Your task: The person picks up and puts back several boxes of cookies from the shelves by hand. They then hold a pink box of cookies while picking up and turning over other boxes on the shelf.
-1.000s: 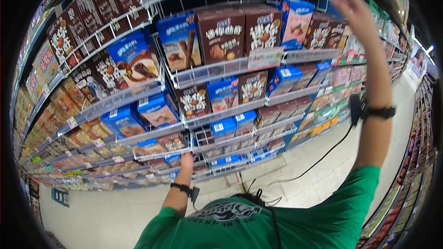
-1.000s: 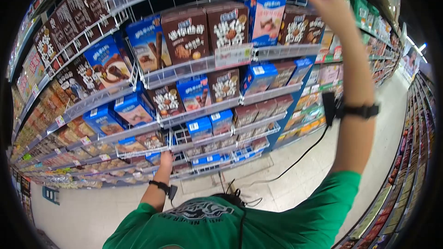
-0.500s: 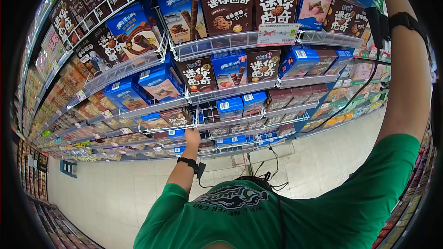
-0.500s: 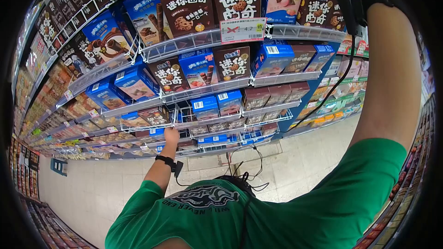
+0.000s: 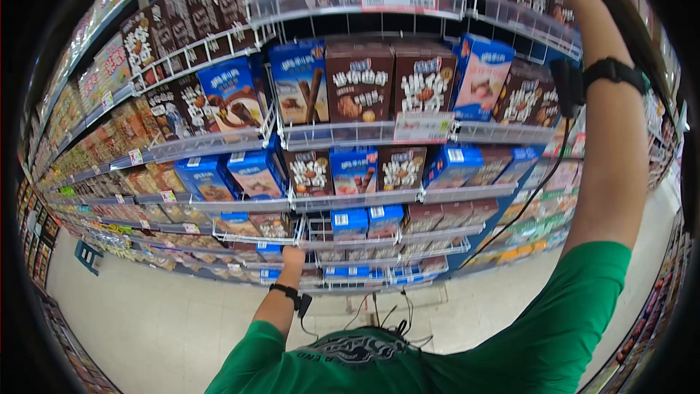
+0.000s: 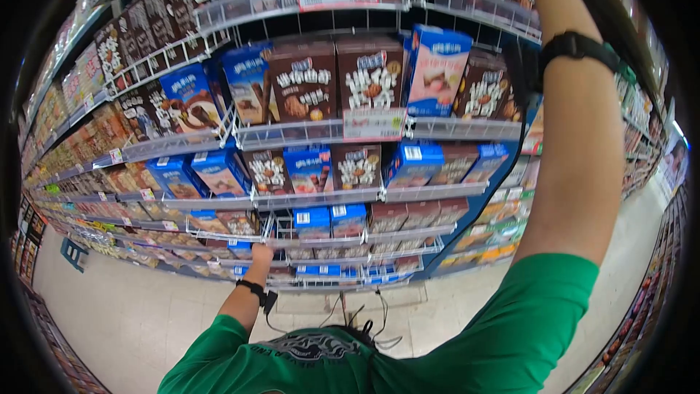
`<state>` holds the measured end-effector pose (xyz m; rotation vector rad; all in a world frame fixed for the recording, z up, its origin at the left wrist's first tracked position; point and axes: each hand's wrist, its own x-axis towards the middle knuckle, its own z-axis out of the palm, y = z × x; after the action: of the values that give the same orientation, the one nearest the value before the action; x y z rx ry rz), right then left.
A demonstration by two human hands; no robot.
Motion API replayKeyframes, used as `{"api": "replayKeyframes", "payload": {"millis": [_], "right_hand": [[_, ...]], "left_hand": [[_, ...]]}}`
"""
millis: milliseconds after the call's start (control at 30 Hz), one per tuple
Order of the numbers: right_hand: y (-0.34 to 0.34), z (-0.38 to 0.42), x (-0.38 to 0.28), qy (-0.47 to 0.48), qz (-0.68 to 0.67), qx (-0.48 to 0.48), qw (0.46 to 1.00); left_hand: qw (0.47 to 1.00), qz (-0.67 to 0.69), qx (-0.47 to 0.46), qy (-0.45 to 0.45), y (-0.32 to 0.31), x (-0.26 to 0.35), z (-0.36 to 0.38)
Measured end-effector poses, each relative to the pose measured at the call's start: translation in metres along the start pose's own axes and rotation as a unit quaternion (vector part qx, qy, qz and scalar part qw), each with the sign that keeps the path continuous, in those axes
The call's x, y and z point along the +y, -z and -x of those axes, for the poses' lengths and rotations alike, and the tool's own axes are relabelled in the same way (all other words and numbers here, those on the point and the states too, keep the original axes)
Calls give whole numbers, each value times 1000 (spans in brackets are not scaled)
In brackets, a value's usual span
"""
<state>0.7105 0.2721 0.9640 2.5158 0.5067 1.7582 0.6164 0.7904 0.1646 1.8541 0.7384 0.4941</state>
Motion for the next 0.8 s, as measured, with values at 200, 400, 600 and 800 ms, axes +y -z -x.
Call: {"api": "replayKeyframes", "payload": {"millis": [200,400,600,800], "right_hand": [[-27,0,32,88,103,113,984],[-31,-3,42,63,-2,87,994],[-16,2,27,55,80,80,992],[-9,18,36,104,62,194,973]], "left_hand": [[995,-40,29,-84,-6,6,9],[956,25,191,-222,-23,28,23],[998,48,-37,10,9,51,45],[997,56,-41,-43,13,31,65]]}}
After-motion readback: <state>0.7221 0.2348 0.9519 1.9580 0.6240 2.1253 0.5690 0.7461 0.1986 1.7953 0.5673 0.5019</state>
